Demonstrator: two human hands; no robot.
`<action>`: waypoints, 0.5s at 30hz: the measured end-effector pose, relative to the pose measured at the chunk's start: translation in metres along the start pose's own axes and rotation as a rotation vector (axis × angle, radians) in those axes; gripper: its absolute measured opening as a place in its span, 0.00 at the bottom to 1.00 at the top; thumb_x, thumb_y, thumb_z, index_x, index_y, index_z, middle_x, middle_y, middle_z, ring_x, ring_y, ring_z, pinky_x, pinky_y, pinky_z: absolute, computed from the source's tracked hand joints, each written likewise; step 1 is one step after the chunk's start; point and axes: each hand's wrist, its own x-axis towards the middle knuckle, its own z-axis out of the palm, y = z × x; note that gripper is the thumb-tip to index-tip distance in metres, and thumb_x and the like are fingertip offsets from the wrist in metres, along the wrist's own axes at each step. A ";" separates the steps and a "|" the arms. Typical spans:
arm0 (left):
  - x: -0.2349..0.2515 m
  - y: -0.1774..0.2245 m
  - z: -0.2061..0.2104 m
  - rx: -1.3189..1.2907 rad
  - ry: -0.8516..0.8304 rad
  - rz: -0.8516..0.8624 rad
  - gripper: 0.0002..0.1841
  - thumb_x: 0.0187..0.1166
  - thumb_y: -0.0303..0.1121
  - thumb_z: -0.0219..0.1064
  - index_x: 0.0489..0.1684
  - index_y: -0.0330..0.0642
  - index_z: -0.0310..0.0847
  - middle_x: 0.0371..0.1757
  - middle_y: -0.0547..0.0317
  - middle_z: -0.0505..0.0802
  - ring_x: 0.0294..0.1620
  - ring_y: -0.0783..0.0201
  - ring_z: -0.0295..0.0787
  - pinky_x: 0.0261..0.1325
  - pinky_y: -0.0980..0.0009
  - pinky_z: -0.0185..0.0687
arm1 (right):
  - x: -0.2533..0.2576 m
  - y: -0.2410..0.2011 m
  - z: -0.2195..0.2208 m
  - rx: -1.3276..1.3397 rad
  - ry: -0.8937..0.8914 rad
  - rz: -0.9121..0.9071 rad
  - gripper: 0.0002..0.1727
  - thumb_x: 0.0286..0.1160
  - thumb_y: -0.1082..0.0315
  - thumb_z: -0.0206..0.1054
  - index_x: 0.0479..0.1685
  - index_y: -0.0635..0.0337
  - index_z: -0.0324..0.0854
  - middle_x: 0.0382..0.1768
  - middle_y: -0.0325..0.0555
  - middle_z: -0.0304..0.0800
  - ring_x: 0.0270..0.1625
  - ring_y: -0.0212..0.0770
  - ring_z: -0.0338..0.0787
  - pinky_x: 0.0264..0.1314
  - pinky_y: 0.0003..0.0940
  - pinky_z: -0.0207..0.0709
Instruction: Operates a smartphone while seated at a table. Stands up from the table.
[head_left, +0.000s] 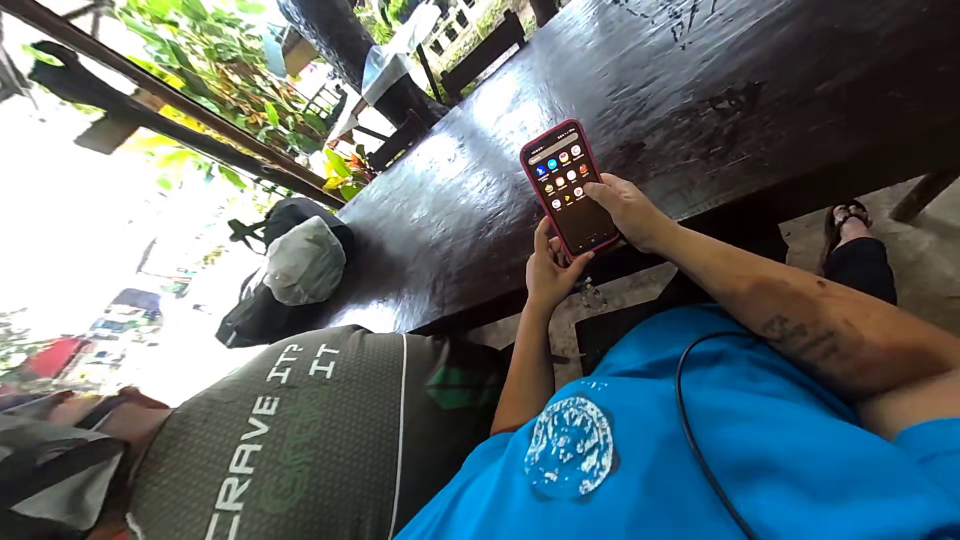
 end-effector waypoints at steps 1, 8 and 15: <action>0.000 -0.001 0.002 0.005 0.007 0.001 0.49 0.67 0.33 0.81 0.89 0.42 0.50 0.33 0.57 0.90 0.25 0.67 0.84 0.33 0.66 0.85 | 0.000 0.000 0.001 0.010 0.018 -0.002 0.20 0.94 0.56 0.48 0.65 0.61 0.75 0.44 0.44 0.91 0.45 0.32 0.93 0.52 0.33 0.88; 0.000 -0.004 0.004 0.004 0.028 0.011 0.48 0.67 0.34 0.81 0.89 0.42 0.52 0.29 0.60 0.88 0.21 0.69 0.79 0.29 0.68 0.81 | 0.001 0.006 0.010 -0.092 0.106 -0.124 0.23 0.86 0.55 0.59 0.73 0.59 0.70 0.50 0.47 0.89 0.49 0.34 0.92 0.55 0.38 0.88; 0.001 -0.006 0.004 0.052 0.034 0.022 0.48 0.67 0.36 0.81 0.88 0.40 0.54 0.29 0.59 0.88 0.24 0.66 0.82 0.31 0.64 0.84 | 0.015 -0.016 0.018 -0.306 0.181 -0.178 0.37 0.73 0.54 0.71 0.81 0.55 0.63 0.57 0.52 0.88 0.52 0.42 0.93 0.56 0.47 0.88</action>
